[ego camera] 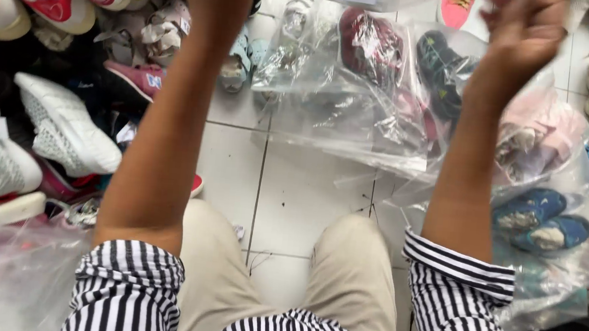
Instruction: Packing various pairs of shoes into clear plastic bags and sealing them.
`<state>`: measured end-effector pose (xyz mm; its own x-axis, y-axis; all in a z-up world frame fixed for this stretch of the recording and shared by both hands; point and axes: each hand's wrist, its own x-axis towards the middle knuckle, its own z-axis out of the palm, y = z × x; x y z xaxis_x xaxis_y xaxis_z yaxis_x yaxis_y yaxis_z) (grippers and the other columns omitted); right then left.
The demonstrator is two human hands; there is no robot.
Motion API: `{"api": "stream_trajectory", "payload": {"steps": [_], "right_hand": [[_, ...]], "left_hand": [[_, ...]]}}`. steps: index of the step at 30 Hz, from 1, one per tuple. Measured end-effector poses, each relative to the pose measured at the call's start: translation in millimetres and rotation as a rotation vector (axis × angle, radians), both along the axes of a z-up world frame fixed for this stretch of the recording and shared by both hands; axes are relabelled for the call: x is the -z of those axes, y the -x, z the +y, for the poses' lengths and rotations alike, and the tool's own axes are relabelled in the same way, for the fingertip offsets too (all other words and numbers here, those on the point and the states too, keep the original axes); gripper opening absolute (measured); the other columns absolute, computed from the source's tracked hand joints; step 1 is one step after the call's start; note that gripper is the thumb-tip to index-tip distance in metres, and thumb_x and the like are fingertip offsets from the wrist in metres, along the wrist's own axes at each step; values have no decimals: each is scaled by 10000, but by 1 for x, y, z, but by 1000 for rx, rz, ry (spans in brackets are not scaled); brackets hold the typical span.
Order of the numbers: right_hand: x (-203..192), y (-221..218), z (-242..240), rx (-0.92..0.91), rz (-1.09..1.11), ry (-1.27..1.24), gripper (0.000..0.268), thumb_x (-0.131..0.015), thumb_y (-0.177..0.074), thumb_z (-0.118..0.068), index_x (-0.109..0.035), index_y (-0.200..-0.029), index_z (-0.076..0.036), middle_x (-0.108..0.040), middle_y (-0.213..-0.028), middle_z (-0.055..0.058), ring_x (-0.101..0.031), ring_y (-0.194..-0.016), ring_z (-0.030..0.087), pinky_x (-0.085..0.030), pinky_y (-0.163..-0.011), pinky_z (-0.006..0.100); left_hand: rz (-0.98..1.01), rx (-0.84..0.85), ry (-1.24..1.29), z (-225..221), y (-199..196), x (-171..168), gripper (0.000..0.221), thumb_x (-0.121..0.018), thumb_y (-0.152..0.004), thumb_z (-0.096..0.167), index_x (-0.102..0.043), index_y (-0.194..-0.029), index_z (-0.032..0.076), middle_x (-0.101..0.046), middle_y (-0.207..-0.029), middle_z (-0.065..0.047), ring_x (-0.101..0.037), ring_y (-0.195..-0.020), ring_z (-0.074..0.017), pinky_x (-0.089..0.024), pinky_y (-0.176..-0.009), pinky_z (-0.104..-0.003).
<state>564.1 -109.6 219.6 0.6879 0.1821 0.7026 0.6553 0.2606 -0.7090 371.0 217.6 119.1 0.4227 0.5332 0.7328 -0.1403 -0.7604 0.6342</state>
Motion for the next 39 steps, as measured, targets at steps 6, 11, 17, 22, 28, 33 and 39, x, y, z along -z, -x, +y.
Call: {"api": "stream_trajectory", "payload": {"steps": [6,11,17,22,28,33,39], "right_hand": [[195,-71,34,271,47,665,75,-711,-973,-144,-780,-948,-132,-774,-898,-7,-681,-771,122,-526,-660,295],[229,-96,56,252,30,897,146,-627,-967,-75,-766,-983,-118,-757,-875,49,-682,-736,184,-535,-673,366],[222,-103,74,129,283,1417,439,-524,-1021,-451,-571,-1394,-226,-702,-1283,55,-600,-1211,342,-271,-1040,508],[277,-118,51,252,-186,1277,429,-559,-976,-378,-646,-1376,-248,-644,-1366,38,-539,-1275,271,-347,-908,575],[231,25,5,111,-385,1288,310,-678,-1038,-141,-673,-1333,-44,-584,-1440,234,-462,-1381,435,-228,-989,821],[262,180,3,-52,-497,1298,237,-768,-952,-187,-728,-1185,-170,-616,-1448,142,-474,-1415,397,-216,-1031,786],[266,383,53,-615,-580,942,249,-848,-811,-162,-770,-1044,-203,-693,-1208,116,-665,-1154,344,-502,-919,480]], "left_hand": [[159,28,124,-17,-50,98,122,-660,-883,-34,-686,-846,79,-667,-849,-75,-624,-790,-221,-499,-714,-351],[308,14,273,4,-96,153,108,-636,-946,38,-652,-843,69,-639,-888,-104,-612,-793,-242,-476,-684,-371],[613,48,461,12,-111,142,122,-553,-1013,79,-637,-924,75,-613,-1051,-96,-578,-812,-221,-492,-645,-356],[757,128,137,-11,-105,301,678,-429,-964,-19,-253,-1617,28,-224,-1686,-212,-229,-1570,-342,-169,-1297,-429],[870,88,143,-193,104,218,309,-615,-987,173,-618,-1282,80,-633,-1353,-145,-605,-1314,-309,-372,-1171,-577],[865,-262,-78,-242,285,161,130,-710,-887,130,-699,-1009,89,-660,-1302,-185,-603,-1284,-353,-283,-1123,-736],[895,-1306,-427,-172,455,57,250,-575,-1059,259,-637,-1265,132,-420,-1566,-230,-383,-1442,-450,-316,-1062,-763]]}}
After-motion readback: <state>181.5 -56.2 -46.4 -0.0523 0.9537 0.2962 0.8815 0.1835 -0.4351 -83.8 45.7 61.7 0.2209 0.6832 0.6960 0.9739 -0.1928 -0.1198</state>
